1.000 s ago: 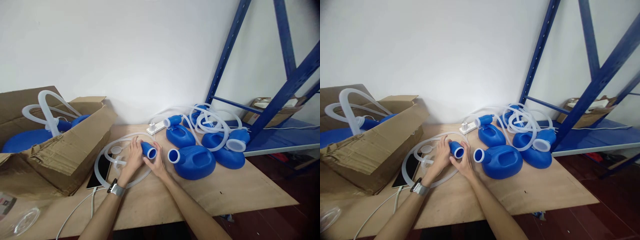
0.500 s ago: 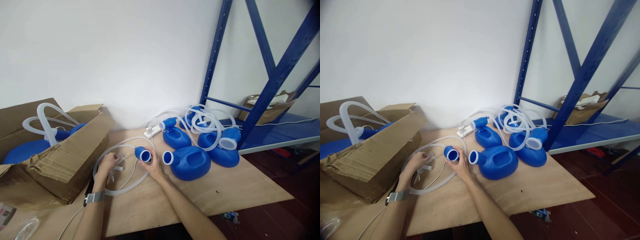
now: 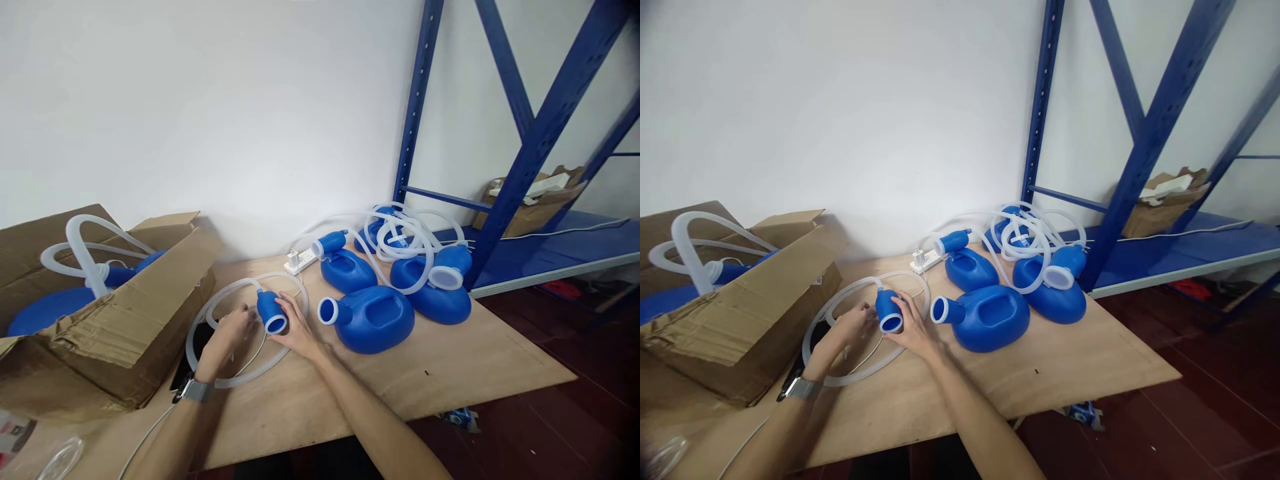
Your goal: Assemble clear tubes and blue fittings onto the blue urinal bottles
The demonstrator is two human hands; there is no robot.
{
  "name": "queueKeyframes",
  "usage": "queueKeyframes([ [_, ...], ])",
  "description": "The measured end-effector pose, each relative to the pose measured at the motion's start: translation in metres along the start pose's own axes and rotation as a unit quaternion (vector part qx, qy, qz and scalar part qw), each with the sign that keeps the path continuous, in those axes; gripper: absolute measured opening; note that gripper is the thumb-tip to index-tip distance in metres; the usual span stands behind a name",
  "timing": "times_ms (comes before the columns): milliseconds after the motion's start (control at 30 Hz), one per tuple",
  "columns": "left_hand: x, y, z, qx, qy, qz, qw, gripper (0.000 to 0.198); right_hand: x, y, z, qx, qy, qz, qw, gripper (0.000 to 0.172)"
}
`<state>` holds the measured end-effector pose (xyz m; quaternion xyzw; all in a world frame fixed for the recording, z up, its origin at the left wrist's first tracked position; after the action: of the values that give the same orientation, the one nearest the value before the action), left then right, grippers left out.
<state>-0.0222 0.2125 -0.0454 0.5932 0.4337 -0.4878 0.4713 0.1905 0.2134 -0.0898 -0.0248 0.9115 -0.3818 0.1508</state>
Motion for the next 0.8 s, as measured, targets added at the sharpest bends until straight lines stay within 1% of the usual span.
queueKeyframes([
  [100,-0.009,0.007,0.005,-0.002,0.016,0.023,1.000,0.019,-0.002,-0.003,-0.002,-0.002,0.007,0.016,1.000,0.080],
  [167,-0.021,0.008,0.009,-0.010,0.044,0.047,0.998,0.021,-0.004,-0.003,-0.004,0.004,0.016,0.021,1.000,0.072],
  [233,-0.037,0.008,0.014,-0.022,0.083,0.078,0.993,0.027,-0.006,-0.001,-0.006,0.021,0.038,0.023,0.999,0.069],
  [300,-0.054,0.011,0.020,-0.035,0.121,0.111,0.986,0.037,-0.008,0.002,-0.007,0.042,0.058,0.022,0.997,0.068],
  [367,-0.066,0.020,0.027,-0.037,0.141,0.142,0.979,0.046,-0.007,0.005,-0.006,0.061,0.063,0.019,0.996,0.068],
  [400,-0.069,0.028,0.029,-0.030,0.140,0.158,0.977,0.048,-0.007,0.006,-0.006,0.072,0.064,0.020,0.995,0.068],
  [467,-0.071,0.047,0.031,0.006,0.111,0.176,0.978,0.050,-0.006,0.009,-0.005,0.093,0.067,0.027,0.993,0.068],
  [533,-0.066,0.066,0.028,0.048,0.079,0.167,0.982,0.047,-0.006,0.011,-0.004,0.101,0.063,0.033,0.992,0.069],
  [567,-0.062,0.073,0.026,0.061,0.073,0.155,0.983,0.045,-0.006,0.012,-0.003,0.099,0.055,0.032,0.993,0.071],
  [633,-0.054,0.083,0.020,0.064,0.088,0.125,0.986,0.039,-0.006,0.013,-0.003,0.090,0.036,0.026,0.995,0.074],
  [700,-0.047,0.087,0.014,0.051,0.114,0.102,0.987,0.035,-0.005,0.013,-0.003,0.084,0.021,0.014,0.996,0.080],
  [800,-0.040,0.087,0.009,0.041,0.142,0.071,0.986,0.034,-0.006,0.009,-0.002,0.092,-0.001,-0.058,0.994,0.085],
])
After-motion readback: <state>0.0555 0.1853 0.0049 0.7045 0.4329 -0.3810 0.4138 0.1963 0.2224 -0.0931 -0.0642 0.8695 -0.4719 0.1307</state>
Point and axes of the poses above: each hand's wrist, its own z-axis away from the middle knuckle, its own x-axis out of the palm, y = z × x, the point moved 2 cm from there along -z, towards the middle knuckle, and after that the axes turned 1 degree about z, right-handed, at the moved point
